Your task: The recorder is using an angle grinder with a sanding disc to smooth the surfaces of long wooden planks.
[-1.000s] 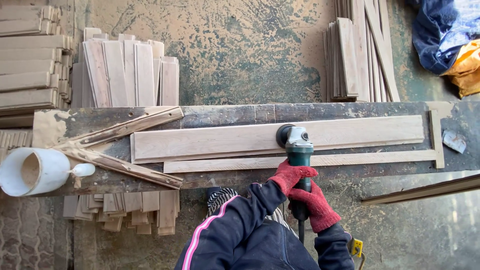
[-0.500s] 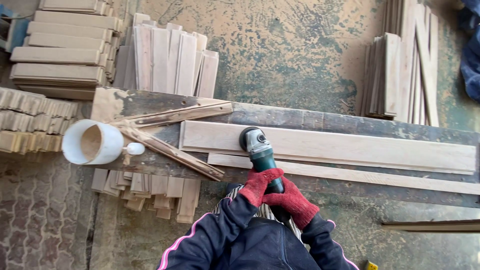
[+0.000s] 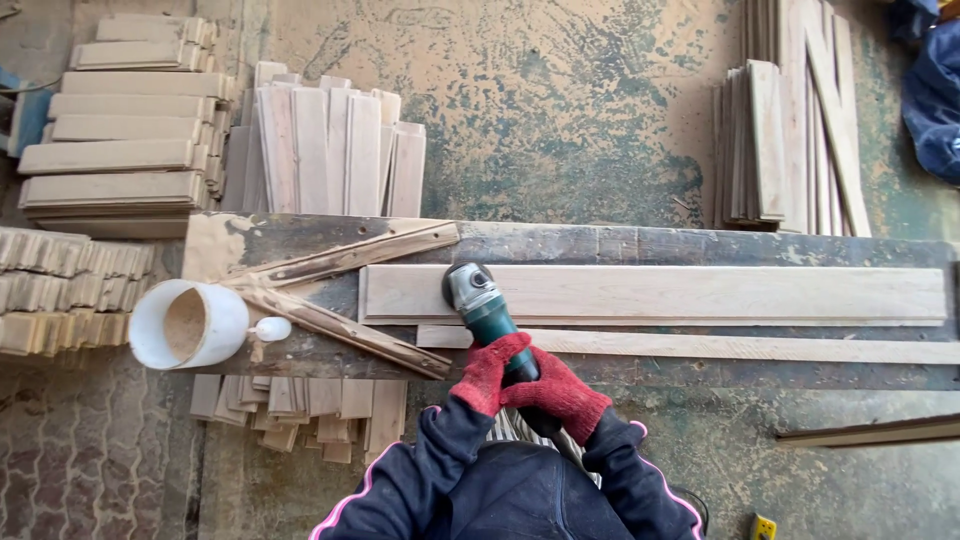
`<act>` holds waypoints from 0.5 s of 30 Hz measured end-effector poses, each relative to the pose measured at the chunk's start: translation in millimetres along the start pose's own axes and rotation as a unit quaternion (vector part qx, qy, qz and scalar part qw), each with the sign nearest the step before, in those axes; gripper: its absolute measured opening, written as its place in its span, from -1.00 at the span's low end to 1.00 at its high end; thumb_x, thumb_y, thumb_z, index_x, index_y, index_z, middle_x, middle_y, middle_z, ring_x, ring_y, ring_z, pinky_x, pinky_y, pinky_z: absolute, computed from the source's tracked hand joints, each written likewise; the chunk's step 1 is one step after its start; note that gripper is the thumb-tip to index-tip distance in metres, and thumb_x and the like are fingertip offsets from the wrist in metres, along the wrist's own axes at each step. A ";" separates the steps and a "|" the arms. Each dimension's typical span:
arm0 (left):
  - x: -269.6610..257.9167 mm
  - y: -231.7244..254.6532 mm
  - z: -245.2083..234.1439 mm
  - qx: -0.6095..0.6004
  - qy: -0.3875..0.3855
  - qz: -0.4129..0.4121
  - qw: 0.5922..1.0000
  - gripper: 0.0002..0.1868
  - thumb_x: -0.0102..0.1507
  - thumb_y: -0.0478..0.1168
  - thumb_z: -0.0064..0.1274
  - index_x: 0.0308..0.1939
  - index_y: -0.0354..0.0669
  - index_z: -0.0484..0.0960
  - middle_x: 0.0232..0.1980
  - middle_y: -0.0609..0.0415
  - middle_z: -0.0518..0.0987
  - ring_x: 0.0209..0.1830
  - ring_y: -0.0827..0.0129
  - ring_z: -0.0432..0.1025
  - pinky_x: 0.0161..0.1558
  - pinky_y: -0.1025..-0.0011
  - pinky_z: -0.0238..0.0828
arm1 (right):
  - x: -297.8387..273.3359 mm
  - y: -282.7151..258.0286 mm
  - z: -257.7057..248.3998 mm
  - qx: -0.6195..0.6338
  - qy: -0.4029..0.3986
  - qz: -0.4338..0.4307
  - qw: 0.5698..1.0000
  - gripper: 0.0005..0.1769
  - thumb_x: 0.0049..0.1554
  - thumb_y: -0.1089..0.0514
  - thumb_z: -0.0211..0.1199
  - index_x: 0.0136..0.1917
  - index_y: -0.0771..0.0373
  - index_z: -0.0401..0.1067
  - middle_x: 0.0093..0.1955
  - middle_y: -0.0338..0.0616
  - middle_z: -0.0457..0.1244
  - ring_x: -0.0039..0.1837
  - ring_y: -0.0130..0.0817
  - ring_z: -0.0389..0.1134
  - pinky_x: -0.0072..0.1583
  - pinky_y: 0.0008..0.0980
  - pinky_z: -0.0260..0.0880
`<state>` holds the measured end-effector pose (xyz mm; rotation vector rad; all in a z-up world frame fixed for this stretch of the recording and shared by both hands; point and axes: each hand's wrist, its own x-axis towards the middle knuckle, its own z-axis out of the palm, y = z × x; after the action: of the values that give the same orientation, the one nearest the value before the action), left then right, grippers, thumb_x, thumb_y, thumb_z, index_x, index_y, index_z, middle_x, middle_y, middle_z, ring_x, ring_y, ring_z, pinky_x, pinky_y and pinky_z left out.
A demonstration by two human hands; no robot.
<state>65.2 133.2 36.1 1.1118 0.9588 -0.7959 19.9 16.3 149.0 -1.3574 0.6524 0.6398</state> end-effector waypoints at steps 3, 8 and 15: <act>21.5 -24.9 48.2 -0.009 -0.050 -0.001 0.999 -0.20 -0.11 -0.27 0.58 0.17 -0.25 0.53 -0.20 -0.25 0.65 -0.26 -0.16 0.63 -0.29 -0.14 0.72 | -12.8 9.9 -41.4 0.044 0.053 0.000 0.998 -0.36 -0.40 0.28 0.70 -0.01 0.23 0.57 -0.23 0.00 0.34 -0.16 -0.17 0.38 -0.09 -0.29 0.38; 2.9 -66.8 148.7 0.061 -0.160 0.035 0.985 -0.39 -0.10 -0.30 0.49 -0.01 -0.26 0.58 -0.28 -0.10 0.63 -0.37 0.13 0.55 -0.32 0.13 0.60 | -18.0 72.9 -148.5 0.126 0.100 -0.007 0.987 -0.49 -0.19 0.33 0.51 0.06 0.36 0.50 -0.28 0.07 0.33 -0.29 -0.15 0.35 -0.24 -0.25 0.36; -34.7 -71.1 231.6 0.251 -0.215 0.031 0.943 -0.28 -0.15 -0.12 0.40 0.08 -0.22 0.58 -0.06 -0.06 0.65 -0.17 0.20 0.56 -0.06 0.31 0.60 | -34.3 94.4 -223.3 0.175 0.127 -0.003 0.976 -0.64 0.01 0.30 0.32 0.08 0.49 0.45 -0.33 0.28 0.33 -0.35 0.04 0.37 -0.32 -0.14 0.34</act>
<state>39.8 -106.8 77.2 1.3181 0.3534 -1.2124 -84.7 -197.1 90.3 -1.1162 0.9202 0.3274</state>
